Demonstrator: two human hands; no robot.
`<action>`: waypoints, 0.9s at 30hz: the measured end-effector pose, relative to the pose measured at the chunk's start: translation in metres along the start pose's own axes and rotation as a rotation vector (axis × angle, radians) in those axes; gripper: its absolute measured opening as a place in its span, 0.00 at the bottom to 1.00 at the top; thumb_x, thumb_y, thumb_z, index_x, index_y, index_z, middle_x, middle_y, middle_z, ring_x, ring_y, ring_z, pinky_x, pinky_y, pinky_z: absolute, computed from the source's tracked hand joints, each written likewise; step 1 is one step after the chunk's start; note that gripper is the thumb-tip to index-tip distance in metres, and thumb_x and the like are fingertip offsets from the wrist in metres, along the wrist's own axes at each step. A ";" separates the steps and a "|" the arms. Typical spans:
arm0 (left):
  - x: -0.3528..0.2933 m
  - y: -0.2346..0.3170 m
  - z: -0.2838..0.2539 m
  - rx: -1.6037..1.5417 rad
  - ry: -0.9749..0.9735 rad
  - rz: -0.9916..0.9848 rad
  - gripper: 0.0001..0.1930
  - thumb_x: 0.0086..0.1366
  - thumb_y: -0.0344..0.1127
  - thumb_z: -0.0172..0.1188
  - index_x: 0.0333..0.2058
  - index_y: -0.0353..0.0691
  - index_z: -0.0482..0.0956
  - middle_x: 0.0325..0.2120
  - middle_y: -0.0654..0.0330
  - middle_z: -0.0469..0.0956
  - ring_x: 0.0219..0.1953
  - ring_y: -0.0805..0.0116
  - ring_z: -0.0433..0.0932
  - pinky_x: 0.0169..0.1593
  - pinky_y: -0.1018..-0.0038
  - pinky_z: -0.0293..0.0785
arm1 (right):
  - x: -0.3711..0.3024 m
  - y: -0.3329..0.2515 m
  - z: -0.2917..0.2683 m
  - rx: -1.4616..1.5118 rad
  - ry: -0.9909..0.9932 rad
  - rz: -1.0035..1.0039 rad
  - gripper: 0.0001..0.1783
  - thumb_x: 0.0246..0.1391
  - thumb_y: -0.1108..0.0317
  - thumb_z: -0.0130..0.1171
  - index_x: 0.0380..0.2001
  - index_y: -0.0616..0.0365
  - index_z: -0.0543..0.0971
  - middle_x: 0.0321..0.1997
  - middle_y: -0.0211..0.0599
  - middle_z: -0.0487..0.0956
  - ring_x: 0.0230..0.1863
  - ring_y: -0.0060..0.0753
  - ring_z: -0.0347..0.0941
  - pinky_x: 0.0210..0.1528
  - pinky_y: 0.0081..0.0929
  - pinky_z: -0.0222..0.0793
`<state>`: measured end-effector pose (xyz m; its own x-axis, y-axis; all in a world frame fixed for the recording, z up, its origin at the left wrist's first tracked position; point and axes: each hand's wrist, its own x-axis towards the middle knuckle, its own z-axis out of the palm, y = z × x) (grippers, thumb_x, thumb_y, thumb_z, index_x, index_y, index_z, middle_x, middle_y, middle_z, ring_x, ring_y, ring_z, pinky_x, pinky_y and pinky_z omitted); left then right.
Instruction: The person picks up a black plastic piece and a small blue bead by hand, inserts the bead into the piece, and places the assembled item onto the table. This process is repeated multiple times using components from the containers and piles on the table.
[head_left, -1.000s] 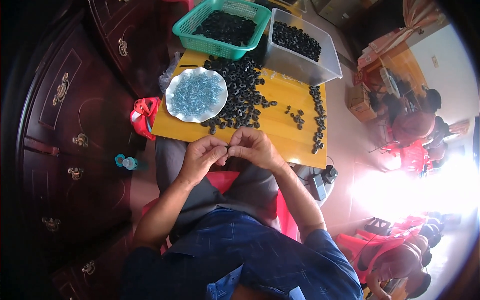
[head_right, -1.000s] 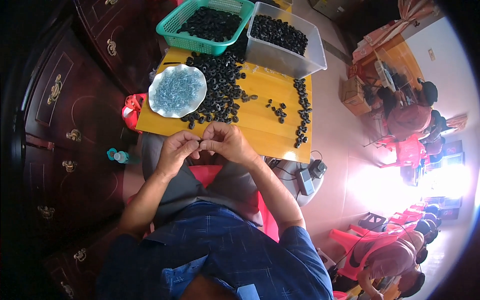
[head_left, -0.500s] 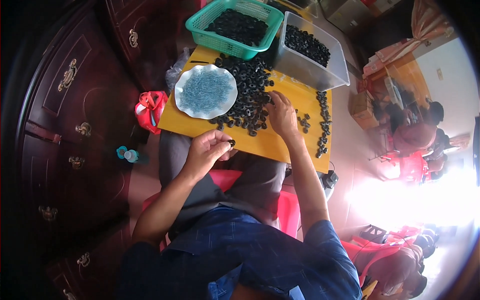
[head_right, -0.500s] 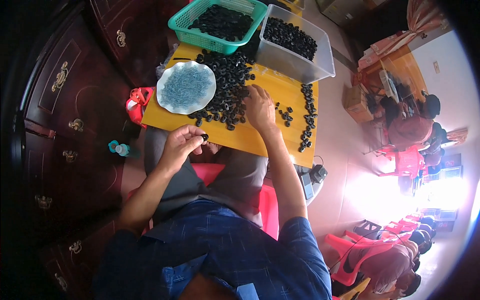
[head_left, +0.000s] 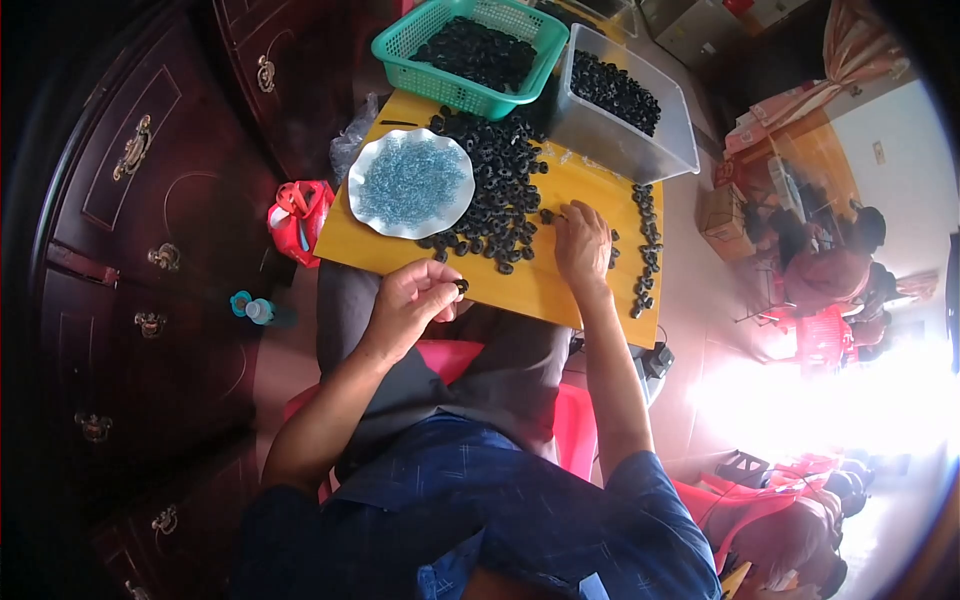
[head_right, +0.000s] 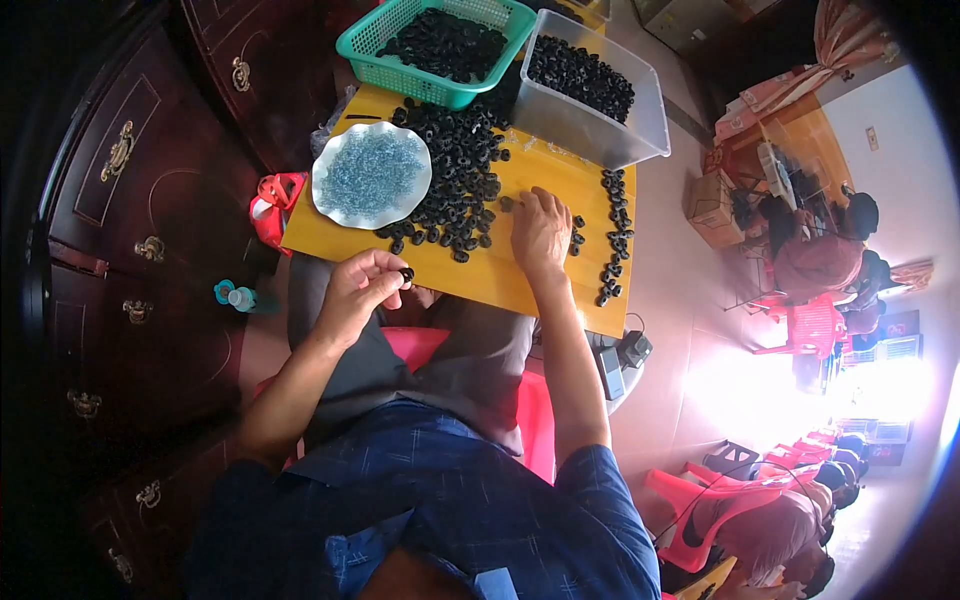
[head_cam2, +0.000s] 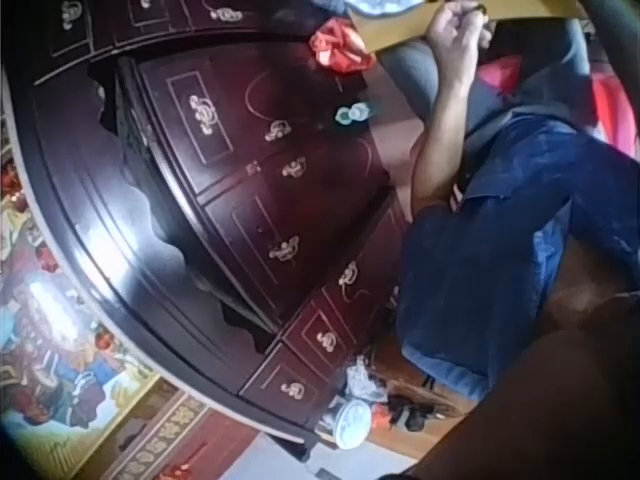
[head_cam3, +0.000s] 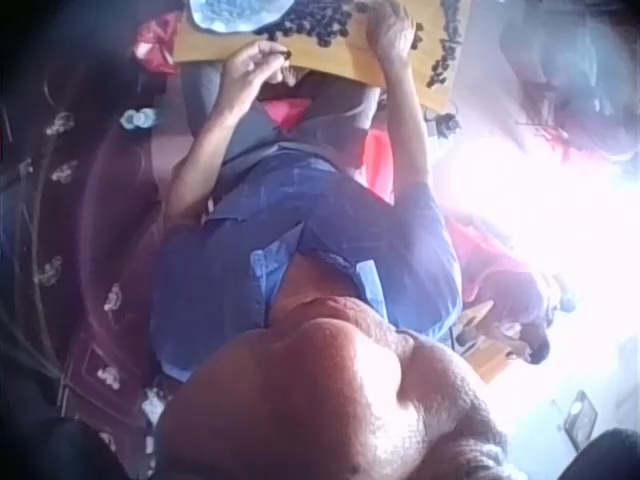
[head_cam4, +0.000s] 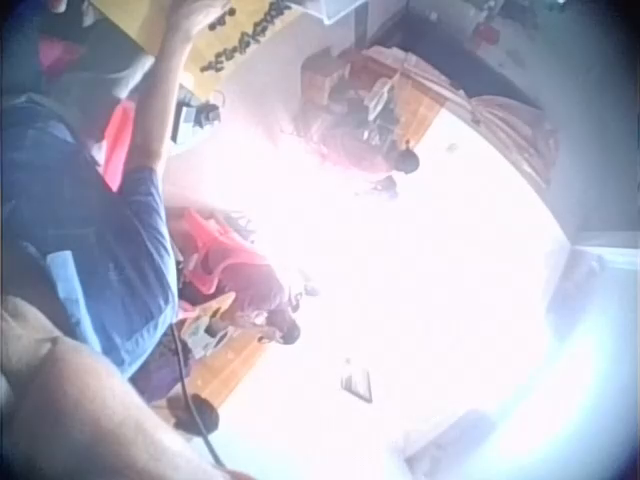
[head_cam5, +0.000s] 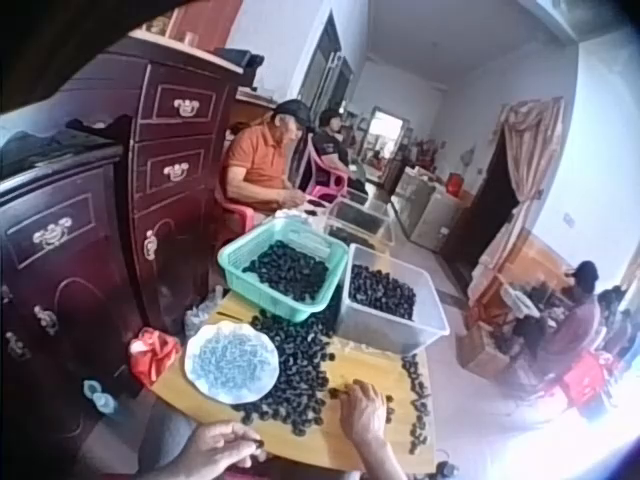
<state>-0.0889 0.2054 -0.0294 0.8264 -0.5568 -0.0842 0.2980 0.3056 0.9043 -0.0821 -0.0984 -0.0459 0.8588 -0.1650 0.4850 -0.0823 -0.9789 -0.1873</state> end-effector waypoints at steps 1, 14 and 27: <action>0.000 -0.001 -0.001 0.017 0.001 -0.002 0.06 0.68 0.27 0.59 0.42 0.33 0.77 0.29 0.63 0.79 0.27 0.79 0.76 0.33 0.82 0.74 | 0.005 0.001 0.000 0.024 0.040 -0.018 0.10 0.56 0.69 0.60 0.41 0.58 0.82 0.48 0.44 0.80 0.52 0.50 0.75 0.56 0.43 0.68; -0.001 0.004 -0.010 -0.078 0.059 -0.036 0.10 0.68 0.31 0.59 0.44 0.33 0.77 0.31 0.61 0.80 0.26 0.78 0.77 0.33 0.80 0.77 | 0.062 0.003 0.024 0.062 -0.278 0.009 0.09 0.53 0.64 0.61 0.37 0.45 0.86 0.39 0.37 0.83 0.44 0.43 0.79 0.49 0.38 0.74; 0.003 0.003 -0.012 -0.146 0.044 -0.044 0.11 0.68 0.31 0.59 0.46 0.34 0.76 0.32 0.62 0.79 0.27 0.79 0.76 0.34 0.79 0.78 | 0.065 0.011 0.030 -0.197 -0.347 -0.042 0.09 0.57 0.62 0.58 0.40 0.50 0.79 0.41 0.42 0.82 0.44 0.50 0.79 0.47 0.43 0.73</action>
<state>-0.0799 0.2143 -0.0319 0.8304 -0.5384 -0.1436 0.3978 0.3924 0.8293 -0.0121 -0.1159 -0.0420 0.9804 -0.1068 0.1653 -0.1100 -0.9939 0.0101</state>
